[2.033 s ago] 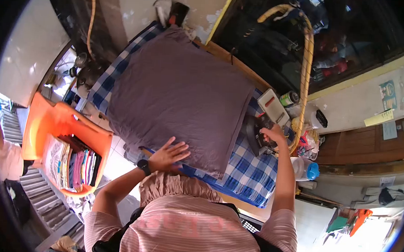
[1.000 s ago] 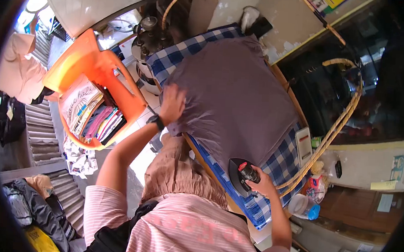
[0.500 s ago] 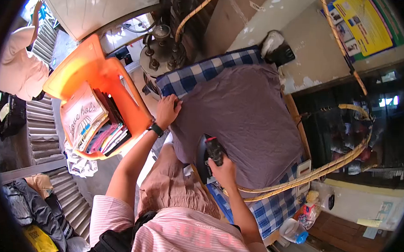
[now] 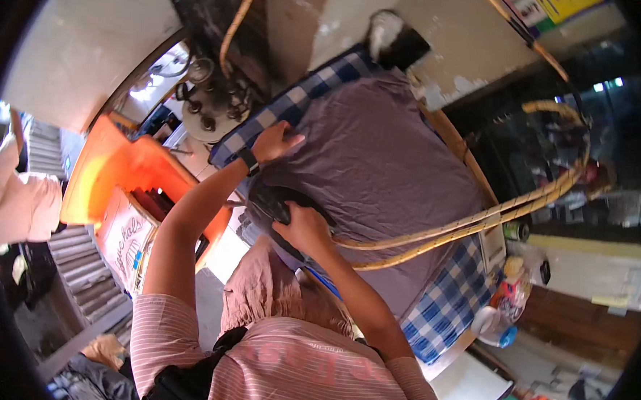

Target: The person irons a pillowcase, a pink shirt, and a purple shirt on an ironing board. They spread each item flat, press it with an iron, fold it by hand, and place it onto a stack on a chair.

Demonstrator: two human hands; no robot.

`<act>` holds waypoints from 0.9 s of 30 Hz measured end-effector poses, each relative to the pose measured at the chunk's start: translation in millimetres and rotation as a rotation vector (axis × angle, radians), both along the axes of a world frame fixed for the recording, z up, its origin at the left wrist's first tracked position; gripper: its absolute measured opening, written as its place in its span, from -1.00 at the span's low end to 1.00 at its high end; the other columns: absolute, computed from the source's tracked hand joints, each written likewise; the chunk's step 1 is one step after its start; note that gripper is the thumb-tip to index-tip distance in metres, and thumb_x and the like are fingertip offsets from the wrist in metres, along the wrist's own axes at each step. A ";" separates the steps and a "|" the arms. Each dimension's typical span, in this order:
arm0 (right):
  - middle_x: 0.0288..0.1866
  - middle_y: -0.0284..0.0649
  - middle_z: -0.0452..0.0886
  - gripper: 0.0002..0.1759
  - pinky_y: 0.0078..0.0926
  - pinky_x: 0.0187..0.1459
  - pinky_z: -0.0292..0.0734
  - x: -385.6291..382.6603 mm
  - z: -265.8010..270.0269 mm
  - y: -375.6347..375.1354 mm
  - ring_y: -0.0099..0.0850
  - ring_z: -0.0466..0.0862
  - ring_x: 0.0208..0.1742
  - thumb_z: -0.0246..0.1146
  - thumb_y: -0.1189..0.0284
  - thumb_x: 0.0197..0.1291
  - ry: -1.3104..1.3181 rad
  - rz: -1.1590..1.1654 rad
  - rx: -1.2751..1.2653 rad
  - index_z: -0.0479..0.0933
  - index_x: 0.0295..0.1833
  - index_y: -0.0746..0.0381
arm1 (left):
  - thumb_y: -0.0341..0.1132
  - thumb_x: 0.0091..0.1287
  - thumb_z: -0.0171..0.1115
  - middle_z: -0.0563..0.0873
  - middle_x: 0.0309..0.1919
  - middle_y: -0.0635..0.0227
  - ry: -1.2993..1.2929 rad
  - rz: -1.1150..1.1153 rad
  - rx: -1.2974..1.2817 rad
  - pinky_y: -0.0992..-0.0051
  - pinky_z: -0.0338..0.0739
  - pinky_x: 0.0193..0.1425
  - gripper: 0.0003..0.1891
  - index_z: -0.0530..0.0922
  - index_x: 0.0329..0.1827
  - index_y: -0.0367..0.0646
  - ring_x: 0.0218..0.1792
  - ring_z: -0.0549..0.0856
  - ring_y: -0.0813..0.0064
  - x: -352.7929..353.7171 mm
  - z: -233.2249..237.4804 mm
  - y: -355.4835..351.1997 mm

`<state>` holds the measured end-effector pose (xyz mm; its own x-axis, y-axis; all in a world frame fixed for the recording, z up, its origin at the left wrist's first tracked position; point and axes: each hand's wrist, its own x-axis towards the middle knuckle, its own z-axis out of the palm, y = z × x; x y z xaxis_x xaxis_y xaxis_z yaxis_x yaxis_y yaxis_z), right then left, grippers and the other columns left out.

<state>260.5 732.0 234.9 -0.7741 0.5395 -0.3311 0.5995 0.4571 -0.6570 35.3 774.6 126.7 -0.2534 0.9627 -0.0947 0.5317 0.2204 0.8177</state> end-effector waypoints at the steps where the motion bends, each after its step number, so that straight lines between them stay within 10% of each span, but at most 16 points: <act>1: -0.29 0.19 0.65 -0.40 -0.07 -0.16 0.58 29.6 -2.9 1.2 0.08 0.68 -0.19 0.37 0.14 -0.06 -0.007 -0.088 0.061 0.55 0.04 0.33 | 0.00 0.41 0.10 0.69 -0.40 0.05 0.200 0.086 0.000 0.24 0.53 -0.17 -0.61 0.48 -0.06 -0.19 -0.31 0.69 0.04 15.2 10.4 -1.6; 5: -0.35 0.16 0.66 -0.48 -0.11 -0.24 0.58 170.8 10.1 14.3 0.07 0.70 -0.30 0.27 0.08 0.06 -0.230 -0.528 0.063 0.57 -0.15 0.37 | -0.03 0.41 0.09 0.63 -0.58 0.19 0.824 0.194 0.187 0.22 0.38 -0.23 -0.69 0.41 -0.32 -0.10 -0.48 0.63 0.11 27.6 15.8 1.9; 7: -0.56 -0.14 0.61 -0.58 -0.37 -0.51 0.51 247.0 13.4 16.0 -0.41 0.62 -0.61 0.32 0.14 0.11 -0.107 -1.030 -0.171 0.56 -0.25 0.33 | -0.05 0.41 0.10 0.63 -0.57 0.22 0.912 0.188 0.226 0.26 0.36 -0.20 -0.71 0.41 -0.32 -0.08 -0.44 0.62 0.17 24.9 14.3 -0.8; 12: -0.64 -0.26 0.52 -0.68 -0.46 -0.70 0.35 377.2 1.4 31.7 -0.49 0.50 -0.70 0.30 0.31 0.15 0.046 -1.488 -0.079 0.46 -0.16 0.34 | -0.08 0.40 0.13 0.65 -0.50 0.27 1.023 0.287 0.278 0.34 0.33 -0.15 -0.74 0.45 -0.31 -0.07 -0.35 0.61 0.28 28.5 2.8 4.5; 19: -0.46 -0.12 0.61 -0.40 -0.36 -0.48 0.52 297.3 32.5 34.6 -0.30 0.62 -0.52 0.34 0.34 -0.02 -0.048 -0.846 -0.023 0.42 0.18 0.29 | 0.13 0.25 0.27 0.70 -0.36 -0.06 0.076 0.394 -0.037 0.13 0.48 0.01 -0.37 0.38 0.16 -0.20 -0.17 0.67 -0.03 28.5 29.9 61.5; 22: -0.13 0.11 0.67 -0.16 -0.17 -0.05 0.58 211.8 11.6 37.2 -0.01 0.69 -0.07 0.39 0.22 -0.11 -0.176 -0.408 -0.018 0.33 0.37 0.16 | 0.10 0.12 0.41 0.71 -0.29 -0.06 0.125 0.438 0.256 0.26 0.55 -0.04 -0.30 0.44 0.15 -0.26 -0.15 0.70 0.06 18.9 -7.3 106.9; 27: -0.22 0.15 0.67 -0.15 -0.08 -0.03 0.59 51.2 24.7 54.9 0.03 0.68 -0.10 0.34 0.11 -0.08 -0.343 0.036 -0.028 0.33 0.39 0.11 | 0.06 0.06 0.48 0.69 -0.12 0.04 -0.061 0.109 -0.005 0.25 0.53 0.00 -0.42 0.63 -0.04 -0.26 -0.06 0.67 0.19 -19.2 24.5 130.0</act>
<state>311.7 787.0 259.6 -0.6333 0.5008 -0.5901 0.7717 0.4665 -0.4323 16.1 904.6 151.2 -0.3505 0.9292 -0.1176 0.4533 0.2781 0.8469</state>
